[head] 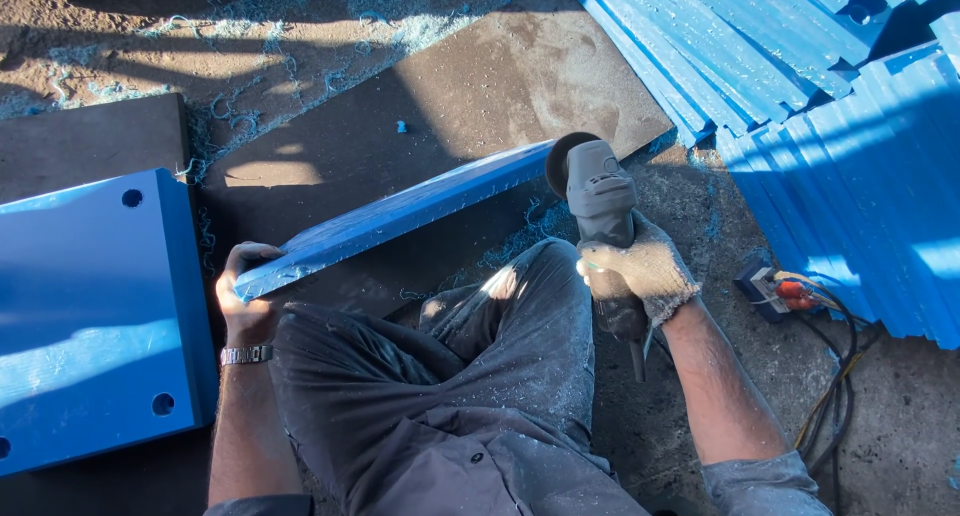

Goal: Grinding the edges of blue plastic blocks using an angle grinder.

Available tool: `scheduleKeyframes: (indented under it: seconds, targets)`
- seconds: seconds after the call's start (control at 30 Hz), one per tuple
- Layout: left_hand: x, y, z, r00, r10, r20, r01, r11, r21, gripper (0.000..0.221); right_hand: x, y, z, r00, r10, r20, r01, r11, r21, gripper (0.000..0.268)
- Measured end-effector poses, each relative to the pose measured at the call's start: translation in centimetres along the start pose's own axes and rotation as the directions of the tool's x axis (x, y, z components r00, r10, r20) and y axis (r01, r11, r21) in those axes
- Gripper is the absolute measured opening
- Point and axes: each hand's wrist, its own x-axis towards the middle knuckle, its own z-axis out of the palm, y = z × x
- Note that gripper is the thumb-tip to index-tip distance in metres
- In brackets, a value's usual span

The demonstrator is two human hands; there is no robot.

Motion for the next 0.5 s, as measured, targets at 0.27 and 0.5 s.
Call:
scheduleKeyframes:
  seconds: [0.27, 0.5]
  targets:
    - [0.1, -0.9, -0.5, 1.0, -0.016, 0.0, 0.016, 1.0, -0.023, 0.03, 1.6, 1.1, -0.8, 0.997, 0.025, -0.07, -0.013, 0.985, 0.172, 0.04]
    - [0.2, -0.9, -0.2, 1.0, 0.028, 0.0, -0.028, 0.997, -0.069, 0.032, -0.3, 0.0, 3.6, 0.996, -0.09, 0.011, 0.09, 0.954, -0.287, 0.048]
